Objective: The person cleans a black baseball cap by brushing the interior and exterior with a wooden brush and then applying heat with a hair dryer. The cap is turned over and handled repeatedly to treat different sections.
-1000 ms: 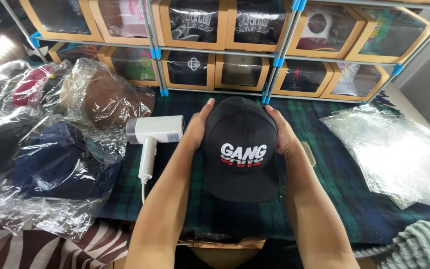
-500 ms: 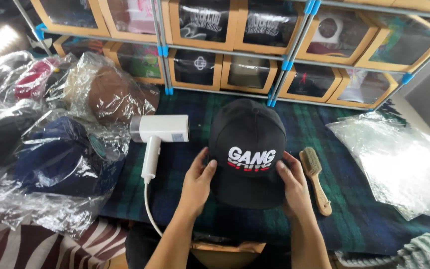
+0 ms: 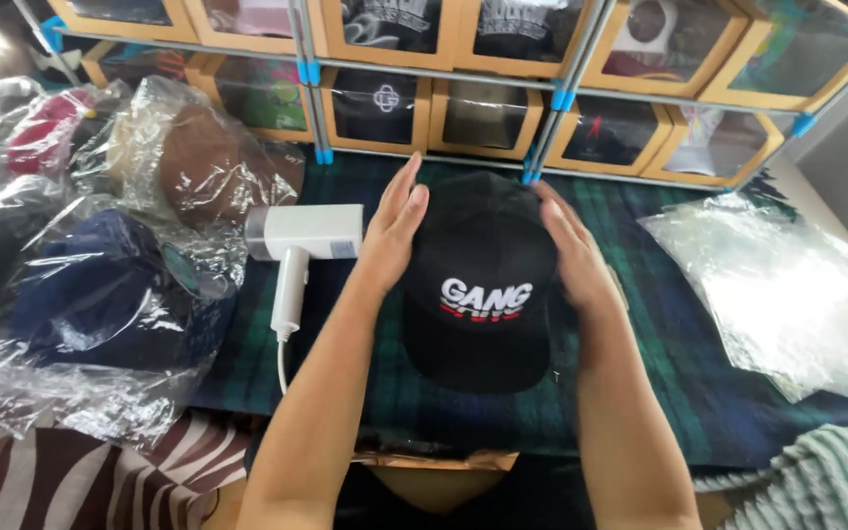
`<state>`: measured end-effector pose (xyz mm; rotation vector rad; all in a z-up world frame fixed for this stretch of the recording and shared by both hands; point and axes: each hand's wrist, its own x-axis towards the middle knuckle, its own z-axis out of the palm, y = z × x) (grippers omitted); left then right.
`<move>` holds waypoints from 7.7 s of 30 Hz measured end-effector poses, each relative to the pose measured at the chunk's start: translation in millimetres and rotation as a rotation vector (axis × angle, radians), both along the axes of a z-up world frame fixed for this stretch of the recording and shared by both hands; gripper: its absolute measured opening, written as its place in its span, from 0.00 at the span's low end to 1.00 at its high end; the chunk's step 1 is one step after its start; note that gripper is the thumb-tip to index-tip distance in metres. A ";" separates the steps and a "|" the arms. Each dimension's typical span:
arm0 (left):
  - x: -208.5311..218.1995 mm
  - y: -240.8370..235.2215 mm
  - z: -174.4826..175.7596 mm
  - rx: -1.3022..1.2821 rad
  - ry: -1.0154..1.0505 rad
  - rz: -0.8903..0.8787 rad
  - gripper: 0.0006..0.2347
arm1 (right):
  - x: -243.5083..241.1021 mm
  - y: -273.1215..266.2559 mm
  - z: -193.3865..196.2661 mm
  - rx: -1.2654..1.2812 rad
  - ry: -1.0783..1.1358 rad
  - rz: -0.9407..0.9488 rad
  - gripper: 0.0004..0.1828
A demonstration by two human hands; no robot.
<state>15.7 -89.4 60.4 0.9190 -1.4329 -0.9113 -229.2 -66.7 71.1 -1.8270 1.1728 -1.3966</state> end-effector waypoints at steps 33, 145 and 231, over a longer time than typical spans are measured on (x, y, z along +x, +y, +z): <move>-44.8 121.3 -131.8 0.110 0.629 0.054 0.22 | 0.4 58.1 87.0 -0.189 0.967 0.198 0.21; -30.7 48.4 -44.4 -0.102 -0.053 0.365 0.22 | -76.3 1.7 -39.9 0.665 0.068 -0.140 0.21; 40.0 64.0 -18.3 0.425 -0.488 0.219 0.24 | -46.6 -54.1 -92.3 0.128 0.179 -0.216 0.23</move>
